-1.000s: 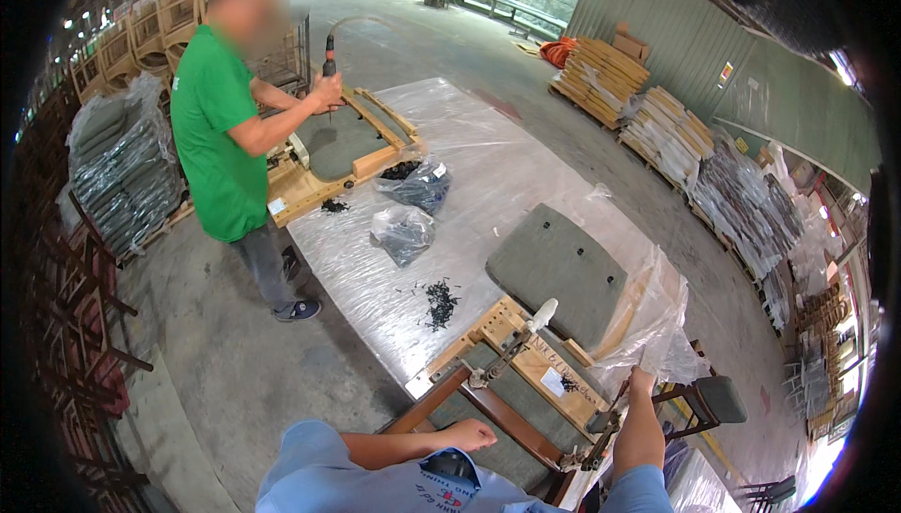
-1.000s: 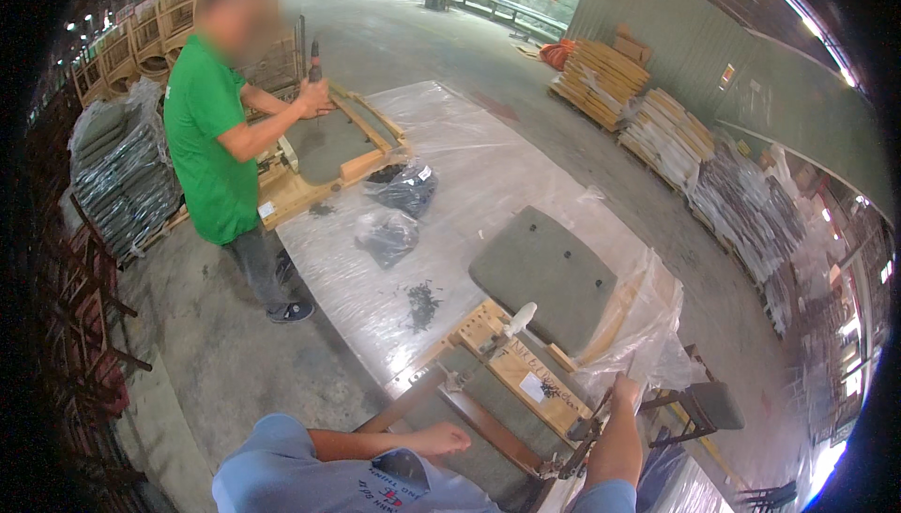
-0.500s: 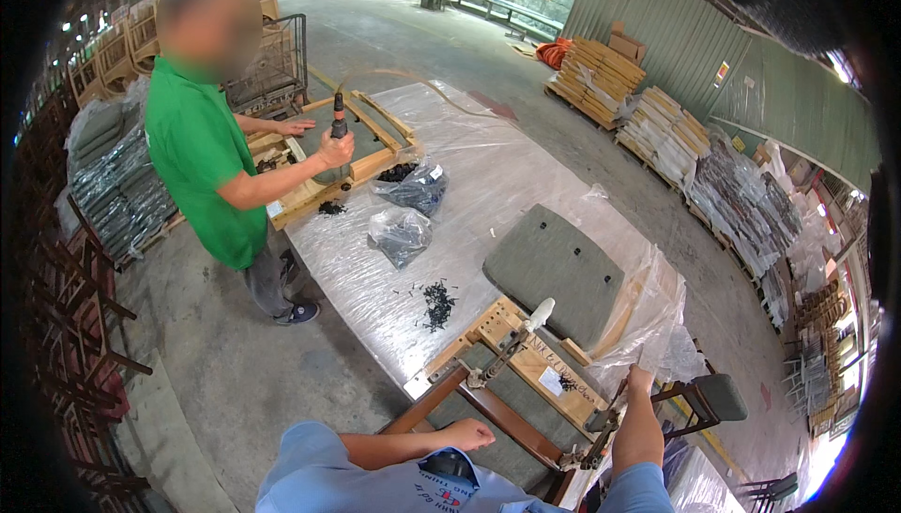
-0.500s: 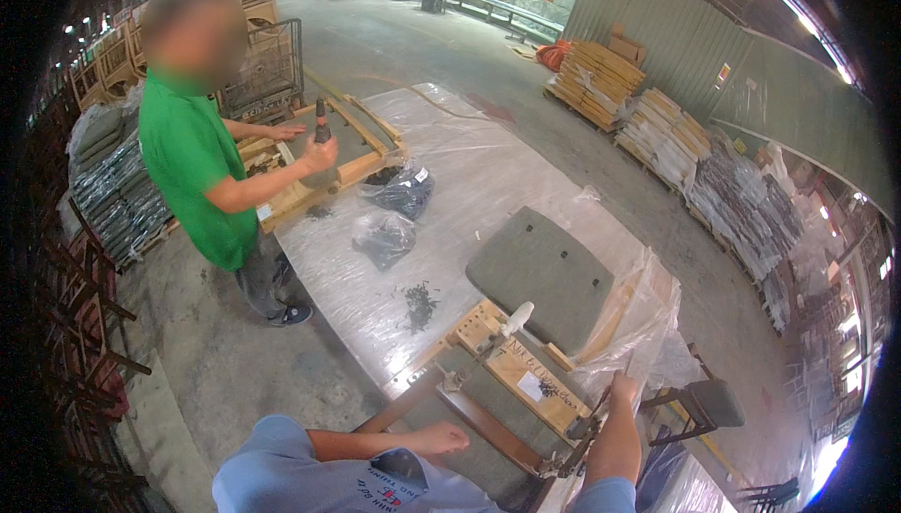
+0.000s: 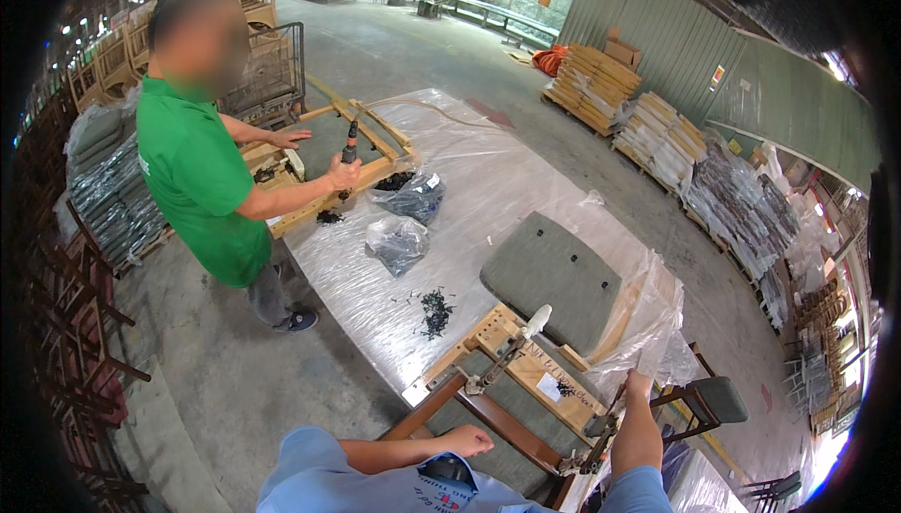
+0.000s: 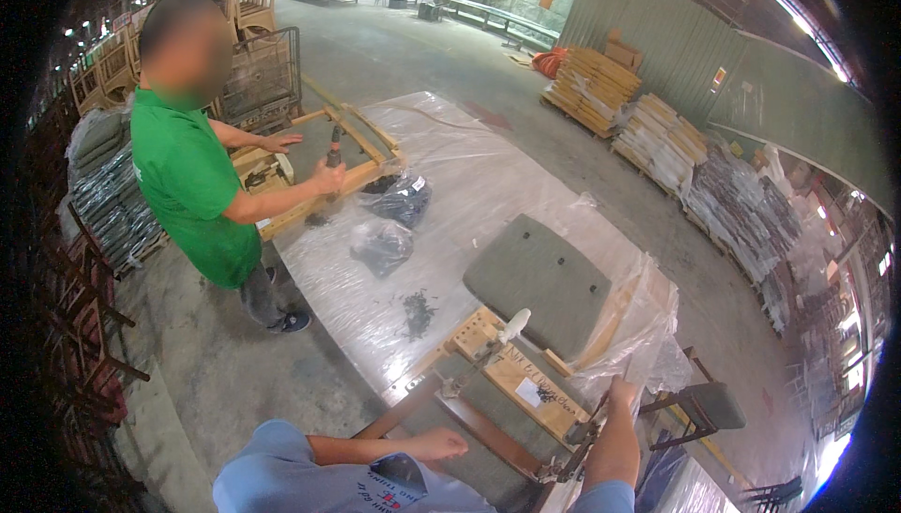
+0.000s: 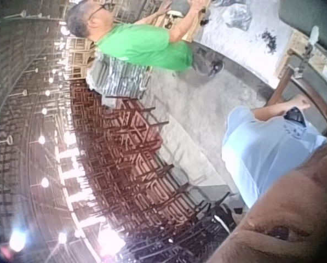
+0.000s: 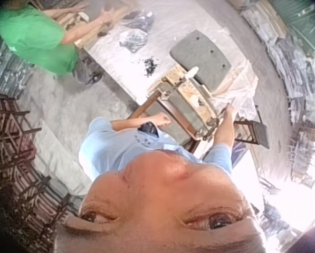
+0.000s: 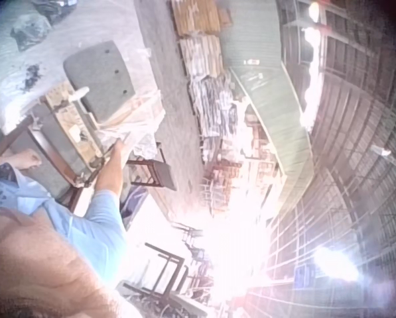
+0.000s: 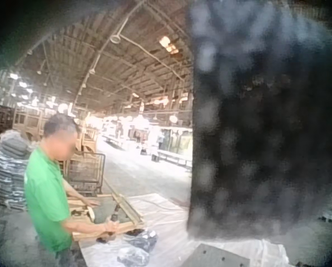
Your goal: The person assembles wooden chairs by attaching upholstered seat cushions to chair frames using a pneumatic screwdriver. They position the seat, drive screws into the frame, and move completed chairs aside while working at a shared assembly table.
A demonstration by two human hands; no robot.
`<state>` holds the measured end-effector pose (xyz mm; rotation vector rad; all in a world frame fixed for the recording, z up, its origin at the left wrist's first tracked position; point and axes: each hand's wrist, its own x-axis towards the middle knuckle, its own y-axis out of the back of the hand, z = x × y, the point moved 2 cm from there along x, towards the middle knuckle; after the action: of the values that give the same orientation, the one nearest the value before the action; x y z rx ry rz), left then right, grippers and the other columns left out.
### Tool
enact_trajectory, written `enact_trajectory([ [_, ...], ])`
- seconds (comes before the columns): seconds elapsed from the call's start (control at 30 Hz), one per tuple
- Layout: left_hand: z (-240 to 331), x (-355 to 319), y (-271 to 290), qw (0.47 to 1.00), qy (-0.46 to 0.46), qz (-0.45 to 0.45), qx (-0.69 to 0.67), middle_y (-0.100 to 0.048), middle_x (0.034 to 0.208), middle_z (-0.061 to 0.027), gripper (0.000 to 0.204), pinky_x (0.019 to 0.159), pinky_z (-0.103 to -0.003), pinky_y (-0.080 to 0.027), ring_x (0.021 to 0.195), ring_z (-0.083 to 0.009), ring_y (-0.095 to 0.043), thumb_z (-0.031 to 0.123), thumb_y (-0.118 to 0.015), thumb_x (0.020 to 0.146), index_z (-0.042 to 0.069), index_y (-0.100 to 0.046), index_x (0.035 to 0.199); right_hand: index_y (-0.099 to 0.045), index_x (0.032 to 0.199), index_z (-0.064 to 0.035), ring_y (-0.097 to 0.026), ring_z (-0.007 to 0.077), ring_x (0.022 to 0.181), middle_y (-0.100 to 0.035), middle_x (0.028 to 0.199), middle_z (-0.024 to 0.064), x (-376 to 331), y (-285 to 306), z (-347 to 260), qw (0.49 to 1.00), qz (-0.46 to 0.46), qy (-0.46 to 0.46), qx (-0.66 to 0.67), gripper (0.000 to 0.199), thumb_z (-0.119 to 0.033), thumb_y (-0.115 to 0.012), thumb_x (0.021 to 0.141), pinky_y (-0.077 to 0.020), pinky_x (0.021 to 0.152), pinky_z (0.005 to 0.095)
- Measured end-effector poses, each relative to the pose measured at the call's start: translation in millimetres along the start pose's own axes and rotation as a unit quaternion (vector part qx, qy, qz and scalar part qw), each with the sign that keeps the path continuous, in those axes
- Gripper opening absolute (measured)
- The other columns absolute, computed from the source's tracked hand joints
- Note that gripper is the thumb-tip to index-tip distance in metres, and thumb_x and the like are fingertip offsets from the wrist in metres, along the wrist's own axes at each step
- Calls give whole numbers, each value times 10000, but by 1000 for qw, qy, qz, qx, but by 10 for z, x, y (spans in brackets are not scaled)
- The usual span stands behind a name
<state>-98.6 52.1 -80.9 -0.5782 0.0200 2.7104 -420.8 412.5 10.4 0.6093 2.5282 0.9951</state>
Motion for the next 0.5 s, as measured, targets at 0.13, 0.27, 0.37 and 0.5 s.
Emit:
enact_trajectory([
  [0.13, 33, 77, -33, 1000, 1, -14, 26, -728, 867, -17, 346, 643, -313, -533, 670, -131, -642, 374, -655, 934, 63, -735, 1063, -670, 793, 73, -642, 295, 625, -649, 701, 161, 128, 127, 66, 1000, 9, -11, -2, 325, -251, -668, 787, -501, 625, 431],
  [0.27, -5, -10, 10, 1000, 9, 7, 11, -726, 882, -21, 359, 648, -311, -532, 690, -136, -644, 379, -656, 934, 57, -733, 1073, -668, 816, 80, -652, 303, 672, -654, 723, 173, -64, -47, -37, 999, -26, -14, 26, 326, -245, -651, 795, -505, 647, 435],
  [0.37, 55, 31, -12, 1000, 5, -15, 23, -726, 892, -24, 363, 657, -311, -535, 701, -140, -646, 380, -657, 935, 57, -732, 1083, -674, 829, 82, -657, 303, 702, -659, 738, 175, 135, 33, 103, 1000, 12, 11, -12, 330, -245, -637, 804, -504, 663, 436],
  [0.5, 112, -19, -7, 999, 36, -25, 7, -727, 952, -28, 364, 739, -306, -531, 793, -135, -647, 356, -624, 946, 56, -719, 1129, -685, 830, 70, -659, 305, 713, -666, 754, 176, 412, -48, 309, 993, 57, 24, -98, 333, -257, -630, 804, -504, 675, 438],
])
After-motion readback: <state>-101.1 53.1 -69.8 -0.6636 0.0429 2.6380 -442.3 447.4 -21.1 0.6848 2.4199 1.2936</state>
